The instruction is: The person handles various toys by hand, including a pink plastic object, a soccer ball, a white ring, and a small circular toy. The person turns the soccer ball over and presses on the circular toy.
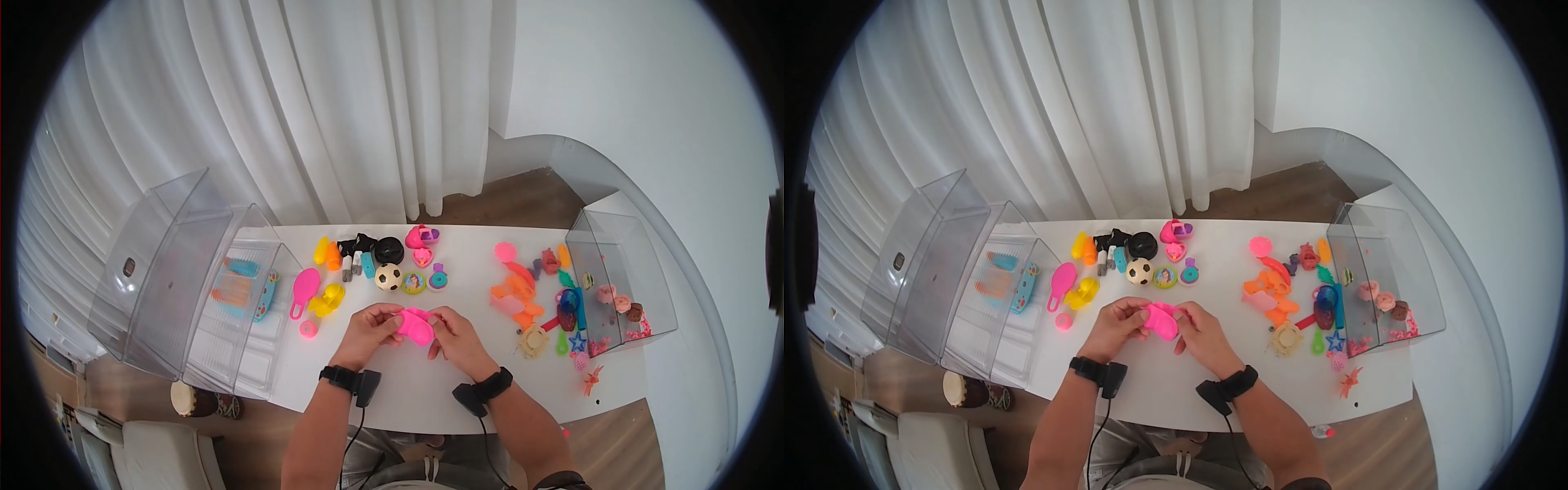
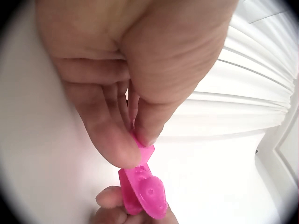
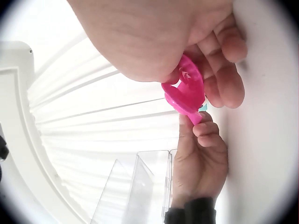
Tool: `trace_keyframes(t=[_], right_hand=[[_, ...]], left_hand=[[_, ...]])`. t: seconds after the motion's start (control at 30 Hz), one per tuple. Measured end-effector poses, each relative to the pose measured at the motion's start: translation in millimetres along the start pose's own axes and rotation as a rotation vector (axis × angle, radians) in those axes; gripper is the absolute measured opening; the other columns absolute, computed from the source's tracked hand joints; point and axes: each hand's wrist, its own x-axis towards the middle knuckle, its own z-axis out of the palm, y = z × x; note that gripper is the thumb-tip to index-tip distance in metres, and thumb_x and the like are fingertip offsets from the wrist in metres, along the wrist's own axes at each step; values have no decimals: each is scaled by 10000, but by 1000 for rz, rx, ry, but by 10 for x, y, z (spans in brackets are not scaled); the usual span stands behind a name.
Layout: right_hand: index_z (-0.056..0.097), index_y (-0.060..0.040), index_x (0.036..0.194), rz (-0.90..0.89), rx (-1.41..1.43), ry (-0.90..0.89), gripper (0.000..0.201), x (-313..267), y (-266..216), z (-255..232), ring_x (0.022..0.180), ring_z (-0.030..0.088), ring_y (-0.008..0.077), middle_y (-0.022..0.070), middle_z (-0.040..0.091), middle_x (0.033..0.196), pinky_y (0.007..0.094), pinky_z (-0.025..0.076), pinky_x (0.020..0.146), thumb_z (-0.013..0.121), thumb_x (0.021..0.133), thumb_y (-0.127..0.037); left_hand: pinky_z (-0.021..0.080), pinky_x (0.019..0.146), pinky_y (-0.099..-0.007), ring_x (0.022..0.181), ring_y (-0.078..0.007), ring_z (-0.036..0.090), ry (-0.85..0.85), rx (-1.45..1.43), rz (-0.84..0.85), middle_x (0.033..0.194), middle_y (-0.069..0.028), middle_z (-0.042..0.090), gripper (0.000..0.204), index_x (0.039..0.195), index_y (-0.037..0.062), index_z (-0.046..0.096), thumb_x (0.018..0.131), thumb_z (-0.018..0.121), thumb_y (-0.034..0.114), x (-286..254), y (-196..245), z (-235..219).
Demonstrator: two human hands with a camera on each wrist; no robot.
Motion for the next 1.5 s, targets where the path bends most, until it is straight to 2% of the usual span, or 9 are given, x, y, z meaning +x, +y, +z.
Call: trace_keyframes(t=[0.17, 0.23, 0.47, 0.67, 0.83, 0.97, 1.13, 1.27, 1.5], right_hand=[[616, -21, 1272, -10, 7, -35, 365, -4, -10, -18, 640, 709, 129, 60, 700, 940, 239, 459, 510, 473, 1151, -335], [642, 26, 1224, 32, 81, -47, 348, -26, -71, -24, 638, 696, 165, 89, 693, 916, 293, 551, 619, 497, 1142, -279], [623, -13, 1333, 13, 49, -113, 445, -30, 16, -17, 690, 705, 125, 60, 709, 1000, 254, 495, 580, 524, 1139, -401], [565, 26, 1380, -39, -175, -94, 452, -35, -17, 47, 695, 712, 153, 78, 705, 1003, 289, 572, 665, 684, 1064, -275], [570, 20, 1222, 19, -57, 21, 286, -45, -125, 22, 615, 710, 166, 113, 699, 975, 277, 520, 526, 608, 1093, -233], [578, 8, 1177, 53, 107, 135, 263, -17, -49, 11, 613, 729, 183, 110, 704, 898, 304, 546, 548, 557, 1101, -243], [587, -6, 1229, 27, 33, -60, 333, -3, 21, -33, 630, 714, 152, 89, 699, 899, 255, 475, 504, 442, 1150, -294], [602, -6, 1240, 40, 53, -91, 351, -17, -10, -49, 652, 717, 146, 90, 728, 906, 245, 468, 520, 427, 1149, -296], [624, -5, 1295, 24, 58, -144, 386, -9, 24, -67, 666, 715, 139, 94, 762, 944, 238, 460, 530, 422, 1146, -298]], left_hand=[[609, 726, -265, 790, -124, 725, -2, 42, -26, 1006, -56, 741, 287, 1236, -4, 693, 1026, 756, 181, 23, -27, -14], [609, 721, -266, 783, -125, 723, -8, 54, -24, 998, -56, 740, 275, 1222, -3, 691, 1029, 753, 184, 36, -42, -25], [587, 668, -266, 730, -117, 693, -18, 21, -27, 958, -43, 725, 244, 1209, 15, 672, 1045, 730, 187, 49, -60, -41], [574, 665, -257, 707, -106, 659, 16, 59, -17, 929, -35, 721, 266, 1219, 11, 695, 1048, 728, 213, 46, -42, 3], [570, 674, -252, 722, -108, 670, -7, 77, -17, 949, -35, 729, 263, 1213, 10, 715, 1044, 732, 211, 18, -26, -6], [580, 696, -257, 748, -113, 686, -6, 29, -9, 957, -26, 729, 254, 1218, 17, 721, 1031, 747, 188, -12, -15, -8], [597, 721, -253, 777, -118, 698, -10, -30, 12, 1022, -44, 723, 266, 1255, 15, 702, 1020, 750, 131, 15, -68, -43], [612, 748, -254, 793, -124, 711, 16, -21, 6, 1089, -68, 718, 300, 1294, 4, 675, 1020, 743, 104, 13, -41, -23], [580, 725, -246, 799, -115, 705, 20, 8, -28, 1028, -39, 719, 253, 1241, 24, 674, 1024, 746, 132, 10, -22, -6]])
